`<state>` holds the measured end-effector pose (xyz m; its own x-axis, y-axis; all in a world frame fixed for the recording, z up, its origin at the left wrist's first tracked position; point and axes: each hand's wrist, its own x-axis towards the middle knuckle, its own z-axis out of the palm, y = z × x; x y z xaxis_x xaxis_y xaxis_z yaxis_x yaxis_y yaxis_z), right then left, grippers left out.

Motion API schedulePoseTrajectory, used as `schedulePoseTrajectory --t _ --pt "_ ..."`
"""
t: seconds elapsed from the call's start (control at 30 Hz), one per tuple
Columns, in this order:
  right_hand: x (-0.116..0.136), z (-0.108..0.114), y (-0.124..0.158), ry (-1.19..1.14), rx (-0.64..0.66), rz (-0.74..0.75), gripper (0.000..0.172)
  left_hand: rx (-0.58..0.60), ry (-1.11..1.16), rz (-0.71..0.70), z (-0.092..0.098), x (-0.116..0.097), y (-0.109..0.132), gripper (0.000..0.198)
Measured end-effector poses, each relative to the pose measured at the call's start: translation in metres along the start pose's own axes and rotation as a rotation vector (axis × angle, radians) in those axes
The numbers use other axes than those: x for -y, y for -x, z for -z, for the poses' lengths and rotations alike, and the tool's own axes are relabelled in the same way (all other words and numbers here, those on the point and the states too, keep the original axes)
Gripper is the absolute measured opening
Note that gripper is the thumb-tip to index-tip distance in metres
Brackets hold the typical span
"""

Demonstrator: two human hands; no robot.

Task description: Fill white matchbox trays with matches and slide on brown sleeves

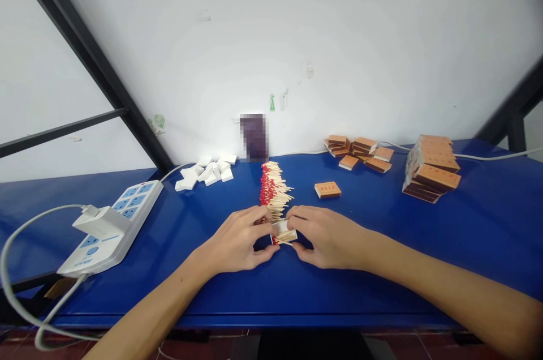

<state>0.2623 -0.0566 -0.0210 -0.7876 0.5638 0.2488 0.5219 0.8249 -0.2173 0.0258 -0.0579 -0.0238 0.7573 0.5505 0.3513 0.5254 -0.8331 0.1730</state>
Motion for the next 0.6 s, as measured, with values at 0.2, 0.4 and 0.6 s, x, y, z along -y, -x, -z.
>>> schedulePoseTrajectory --t 0.2,0.4,0.6 --pt "0.0001 -0.0019 -0.0011 -0.010 0.034 -0.026 0.006 -0.002 -0.013 0.001 -0.0002 0.0000 -0.0001 0.013" --pt "-0.0003 -0.0042 0.0006 -0.016 0.003 -0.007 0.011 0.011 0.018 0.011 0.0002 0.0011 0.0003 0.015" --pt "0.0002 0.0020 0.0021 -0.014 0.013 0.019 0.014 0.078 0.072 0.029 0.0024 -0.0010 0.0006 0.017"
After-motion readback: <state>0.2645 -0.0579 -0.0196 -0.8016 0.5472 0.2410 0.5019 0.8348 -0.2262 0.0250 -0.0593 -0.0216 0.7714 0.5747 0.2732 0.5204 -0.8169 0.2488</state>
